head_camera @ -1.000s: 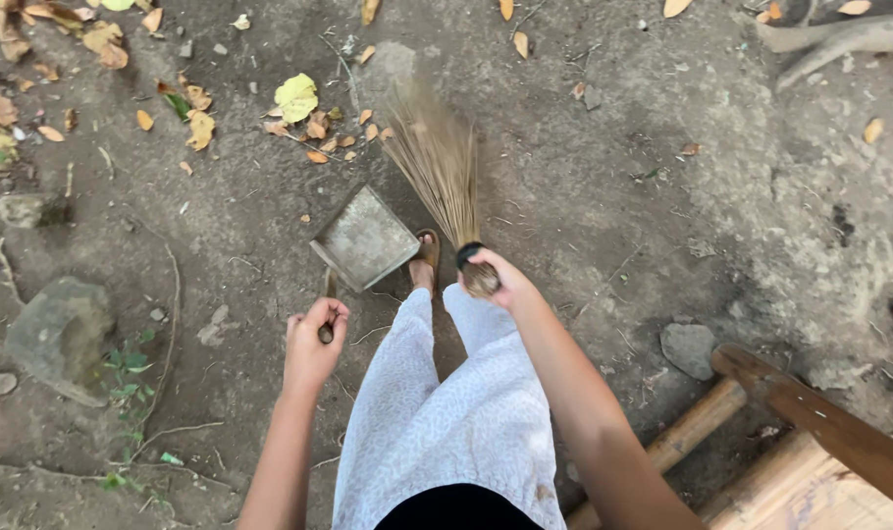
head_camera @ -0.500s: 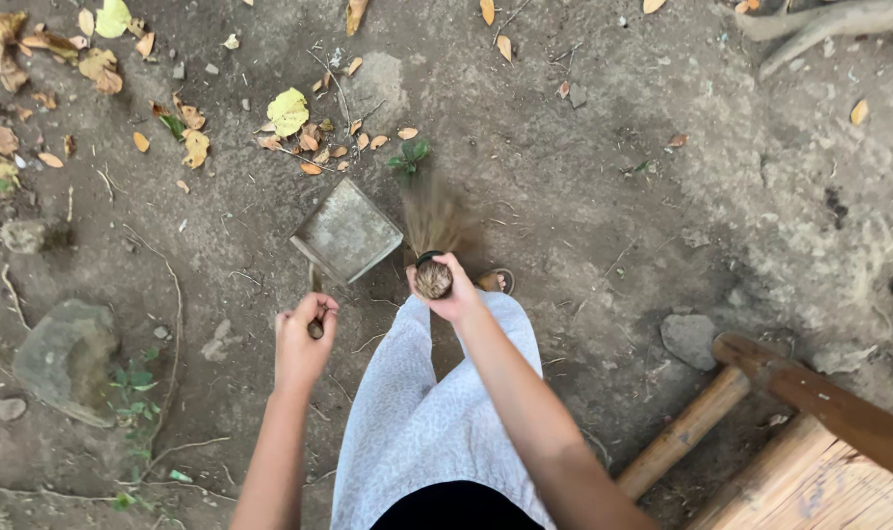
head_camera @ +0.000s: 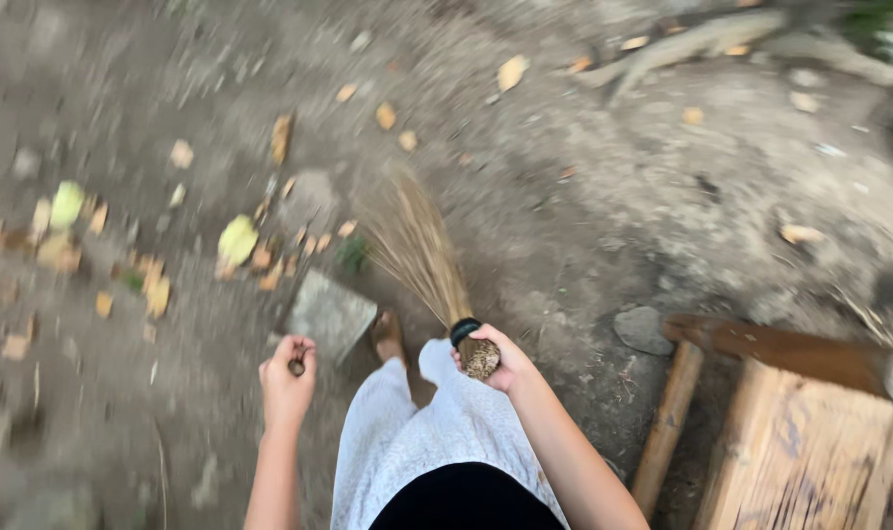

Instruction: The person sweeps dirt and debris into a dustpan using a small hand broom while moving around an outdoor area.

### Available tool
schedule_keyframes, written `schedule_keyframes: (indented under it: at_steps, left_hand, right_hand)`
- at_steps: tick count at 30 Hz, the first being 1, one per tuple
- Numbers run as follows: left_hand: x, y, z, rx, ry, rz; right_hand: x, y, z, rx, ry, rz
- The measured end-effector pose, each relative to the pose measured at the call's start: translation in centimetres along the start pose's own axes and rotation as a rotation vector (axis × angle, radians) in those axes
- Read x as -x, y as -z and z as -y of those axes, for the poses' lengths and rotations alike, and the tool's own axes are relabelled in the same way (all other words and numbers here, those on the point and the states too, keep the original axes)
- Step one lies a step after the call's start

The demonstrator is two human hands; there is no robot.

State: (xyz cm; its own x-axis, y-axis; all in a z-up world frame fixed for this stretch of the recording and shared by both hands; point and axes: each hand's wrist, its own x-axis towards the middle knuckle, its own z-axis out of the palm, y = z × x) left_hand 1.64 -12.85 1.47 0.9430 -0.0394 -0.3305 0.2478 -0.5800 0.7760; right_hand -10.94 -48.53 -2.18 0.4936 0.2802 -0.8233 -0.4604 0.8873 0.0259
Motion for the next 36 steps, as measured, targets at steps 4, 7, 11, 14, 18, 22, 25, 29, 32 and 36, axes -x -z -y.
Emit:
schedule_keyframes:
  at_steps: [4, 7, 11, 14, 18, 22, 25, 29, 32, 36]
  left_hand:
    - [-3.6, -2.1, -4.0, -0.001, -0.13, 0.039]
    - [-6.9, -4.3, -7.3, 0.016, -0.219, 0.114]
    - [-10.6, -9.1, -14.0, 0.021, -0.288, 0.262]
    - [-12.1, -13.8, -19.4, -0.1, -0.313, 0.324]
    - [-15.6, -21.4, -25.3, -0.127, -0.41, 0.435]
    - [-21.0, -30.8, -31.5, -0.109, -0.522, 0.484]
    - [-24.4, -35.4, -36.4, -0.105, -0.581, 0.546]
    - [-28.0, -40.8, -45.9, -0.043, -0.635, 0.57]
    - [-29.2, -44.2, -52.6, 0.029, -0.703, 0.53]
    - [-30.7, -49.1, -61.4, 0.079, -0.702, 0.54]
  right_hand:
    - [5.5, 3.8, 3.1, -0.178, 0.233, -0.094]
    - [10.1, 6.2, 5.2, -0.301, 0.418, -0.17]
    - [15.2, 7.5, 8.2, -0.517, 0.614, -0.12]
    - [17.0, 8.1, 11.1, -0.613, 0.748, -0.082]
    - [17.7, 9.3, 17.0, -0.764, 0.777, -0.058]
    - [17.3, 10.9, 26.1, -0.836, 0.759, -0.03]
    - [17.4, 11.4, 32.3, -0.859, 0.723, -0.012]
    - [20.2, 11.0, 39.1, -0.848, 0.721, 0.093]
    - [22.9, 11.2, 43.4, -0.861, 0.734, 0.15]
    - [25.1, 11.0, 47.7, -0.896, 0.816, 0.109]
